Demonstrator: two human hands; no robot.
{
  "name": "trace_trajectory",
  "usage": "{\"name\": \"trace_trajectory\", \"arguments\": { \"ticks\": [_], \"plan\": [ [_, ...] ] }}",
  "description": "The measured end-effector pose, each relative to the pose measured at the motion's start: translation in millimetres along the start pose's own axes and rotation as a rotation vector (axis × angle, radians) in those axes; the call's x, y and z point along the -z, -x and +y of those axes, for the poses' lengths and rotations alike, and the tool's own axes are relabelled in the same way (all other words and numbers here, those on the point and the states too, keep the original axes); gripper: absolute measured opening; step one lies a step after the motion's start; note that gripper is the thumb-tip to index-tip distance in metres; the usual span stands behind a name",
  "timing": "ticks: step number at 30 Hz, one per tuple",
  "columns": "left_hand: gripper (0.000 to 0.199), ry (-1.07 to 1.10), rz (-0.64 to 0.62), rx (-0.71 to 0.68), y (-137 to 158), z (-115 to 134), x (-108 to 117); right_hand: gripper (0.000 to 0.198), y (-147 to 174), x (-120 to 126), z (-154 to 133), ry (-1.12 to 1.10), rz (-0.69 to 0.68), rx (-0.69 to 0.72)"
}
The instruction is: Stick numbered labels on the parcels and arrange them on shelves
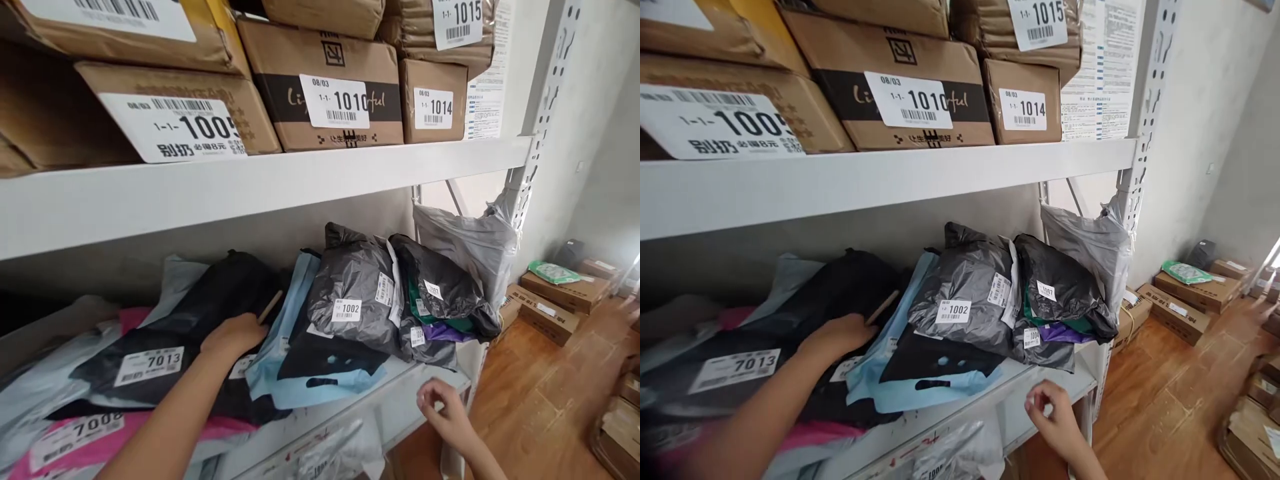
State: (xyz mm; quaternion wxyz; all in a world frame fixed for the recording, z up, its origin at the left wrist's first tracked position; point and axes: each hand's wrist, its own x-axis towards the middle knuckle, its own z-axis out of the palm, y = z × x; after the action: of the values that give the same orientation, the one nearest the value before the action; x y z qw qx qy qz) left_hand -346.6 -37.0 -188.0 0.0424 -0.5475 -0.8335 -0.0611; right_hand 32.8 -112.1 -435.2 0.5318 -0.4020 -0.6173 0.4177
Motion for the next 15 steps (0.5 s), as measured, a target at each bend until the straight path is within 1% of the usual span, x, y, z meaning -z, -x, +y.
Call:
{"name": "trace_trajectory", "arguments": {
  "ticks": [2,3,4,5,6,7,8,9,10,11,12,13,14,15],
  "plan": [
    [0.029,-0.06,0.004,0.096,20.4,1.8,10.1,0.024,-19.8,1.1,-16.9,0.03,0.138,0.108],
    [0.039,-0.088,0.036,0.135,35.9,1.9,13.9,0.023,-29.4,0.9,-25.4,0.032,0.19,0.149],
    [0.049,-0.099,0.084,0.147,54.7,2.1,15.2,0.023,-37.6,-0.6,-33.9,0.019,0.197,0.181],
    [0.058,-0.112,0.187,0.181,76.3,3.2,13.2,0.025,-43.9,-4.0,-42.4,-0.015,0.153,0.198],
    [0.063,-0.078,0.325,0.138,99.6,6.1,7.1,0.034,-48.2,-9.9,-50.9,-0.078,0.06,0.202],
    [0.066,0.005,0.494,0.067,123.5,11.5,-2.9,0.049,-50.5,-18.0,-59.2,-0.17,-0.064,0.193],
    [0.071,0.112,0.622,-0.043,146.5,19.7,-16.2,0.069,-51.2,-28.0,-67.1,-0.29,-0.186,0.171],
    [0.076,0.234,0.751,-0.173,167.4,30.9,-31.4,0.088,-50.6,-38.5,-74.1,-0.427,-0.274,0.141],
    [0.083,0.32,0.755,-0.364,185.2,44.8,-46.9,0.103,-49.4,-48.2,-79.6,-0.567,-0.314,0.111],
    [0.091,0.354,0.708,-0.563,198.8,60.8,-61.0,0.111,-47.8,-55.5,-83.2,-0.696,-0.292,0.099],
    [0.097,0.357,0.648,-0.744,207.8,77.8,-72.5,0.109,-46.2,-59.0,-84.5,-0.803,-0.212,0.102],
    [0.099,0.359,0.577,-0.919,211.8,94.7,-80.6,0.097,-44.6,-57.8,-83.4,-0.878,-0.094,0.106],
    [0.097,0.376,0.495,-1.073,211.1,110.6,-85.1,0.08,-43.2,-51.7,-79.9,-0.927,0.036,0.103],
    [0.091,0.376,0.439,-1.125,206.2,125.0,-86.4,0.064,-41.8,-41.3,-74.2,-0.959,0.156,0.091]
  ]
}}
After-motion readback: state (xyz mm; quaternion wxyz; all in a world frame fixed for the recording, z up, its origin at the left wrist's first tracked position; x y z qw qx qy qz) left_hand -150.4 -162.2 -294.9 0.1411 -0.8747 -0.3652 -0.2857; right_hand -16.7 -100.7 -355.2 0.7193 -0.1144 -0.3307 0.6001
